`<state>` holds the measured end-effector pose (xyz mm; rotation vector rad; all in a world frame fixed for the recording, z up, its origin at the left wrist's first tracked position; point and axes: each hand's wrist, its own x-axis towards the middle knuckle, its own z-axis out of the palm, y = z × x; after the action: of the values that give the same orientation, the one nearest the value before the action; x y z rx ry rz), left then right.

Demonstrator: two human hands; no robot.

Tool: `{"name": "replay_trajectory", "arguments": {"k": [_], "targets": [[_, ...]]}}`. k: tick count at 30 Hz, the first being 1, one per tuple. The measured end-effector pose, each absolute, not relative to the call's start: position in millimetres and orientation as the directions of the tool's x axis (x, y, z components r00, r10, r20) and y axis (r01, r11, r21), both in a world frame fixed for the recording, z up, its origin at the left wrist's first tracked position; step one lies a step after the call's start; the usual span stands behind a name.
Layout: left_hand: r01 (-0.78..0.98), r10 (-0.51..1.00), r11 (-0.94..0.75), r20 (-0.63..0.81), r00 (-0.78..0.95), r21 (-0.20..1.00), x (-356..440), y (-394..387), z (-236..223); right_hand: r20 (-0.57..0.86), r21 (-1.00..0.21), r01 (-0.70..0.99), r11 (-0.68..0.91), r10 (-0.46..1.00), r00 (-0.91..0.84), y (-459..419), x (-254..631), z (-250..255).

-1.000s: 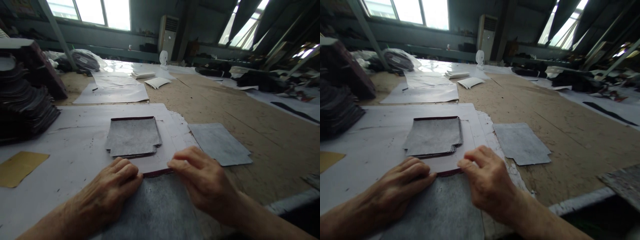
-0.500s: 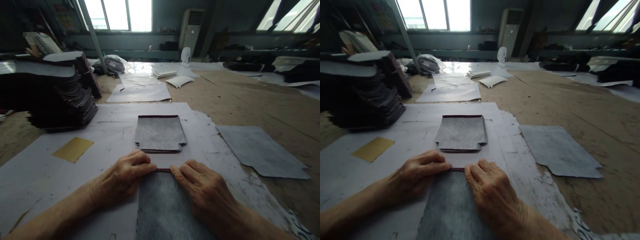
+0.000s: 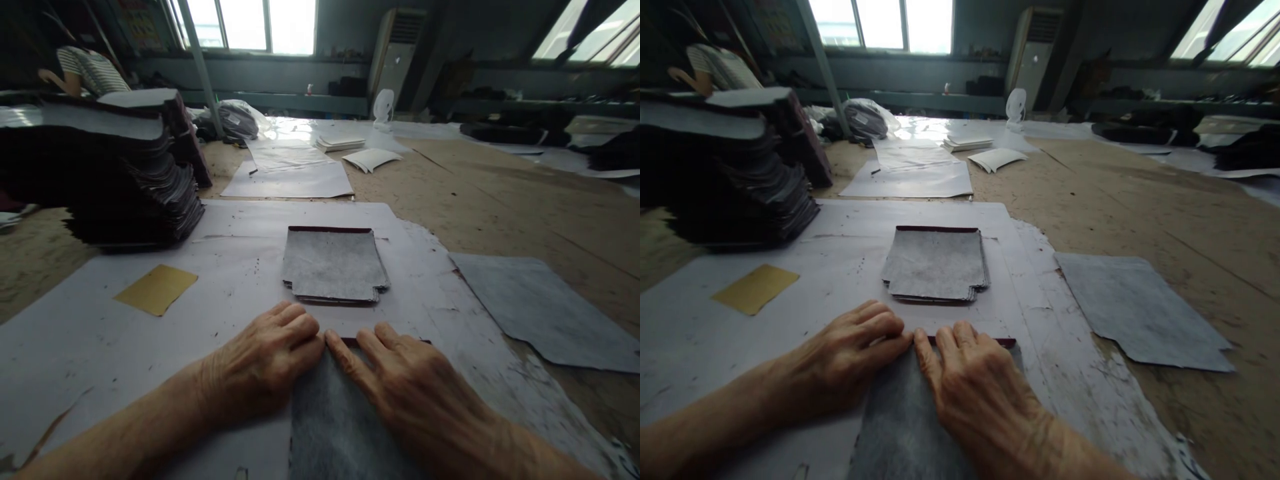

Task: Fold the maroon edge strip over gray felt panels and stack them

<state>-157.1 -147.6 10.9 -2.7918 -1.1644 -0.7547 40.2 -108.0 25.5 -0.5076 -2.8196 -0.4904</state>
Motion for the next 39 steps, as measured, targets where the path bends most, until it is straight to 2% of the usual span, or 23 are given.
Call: {"name": "replay_trajectory", "arguments": {"k": [2, 5, 7, 10, 13, 15, 19, 21, 29, 35, 39], "targets": [[0.675, 0.673, -0.717, 0.430, 0.602, 0.177, -157, -147, 10, 0.308, 0.287, 0.382, 0.879, 0.292, -0.905, -109, 33, 27], [0.670, 0.684, -0.711, 0.426, 0.592, 0.211, -159, -144, 9, 0.358, 0.174, 0.291, 0.941, 0.215, -0.909, -105, 25, 23], [0.655, 0.697, -0.703, 0.450, 0.558, 0.277, -162, -144, 11, 0.392, 0.079, 0.216, 0.973, 0.169, -0.904, -101, 26, 16], [0.622, 0.744, -0.655, 0.510, 0.432, 0.428, -168, -152, 18, 0.452, 0.020, 0.179, 0.984, 0.151, -0.879, -95, 31, 8], [0.650, 0.788, -0.592, 0.512, 0.341, 0.477, -167, -170, 21, 0.495, -0.048, 0.173, 0.984, 0.174, -0.851, -92, 33, 5], [0.693, 0.790, -0.574, 0.518, 0.329, 0.436, -160, -183, 16, 0.486, -0.093, 0.172, 0.981, 0.196, -0.852, -91, 33, 7], [0.787, 0.704, -0.571, 0.632, 0.324, 0.233, -144, -199, -5, 0.438, -0.133, 0.171, 0.976, 0.213, -0.873, -89, 31, 12], [0.814, 0.702, -0.548, 0.635, 0.324, 0.190, -140, -200, -11, 0.405, -0.152, 0.170, 0.974, 0.219, -0.888, -87, 30, 13], [0.818, 0.695, -0.556, 0.622, 0.360, 0.147, -142, -199, -11, 0.346, -0.150, 0.177, 0.973, 0.219, -0.912, -83, 29, 14], [0.822, 0.693, -0.550, 0.629, 0.351, 0.147, -140, -200, -11, 0.315, -0.195, 0.196, 0.961, 0.250, -0.916, -82, 28, 16], [0.827, 0.702, -0.545, 0.616, 0.358, 0.139, -140, -200, -12, 0.296, -0.172, 0.203, 0.964, 0.247, -0.923, -85, 27, 16]]}}
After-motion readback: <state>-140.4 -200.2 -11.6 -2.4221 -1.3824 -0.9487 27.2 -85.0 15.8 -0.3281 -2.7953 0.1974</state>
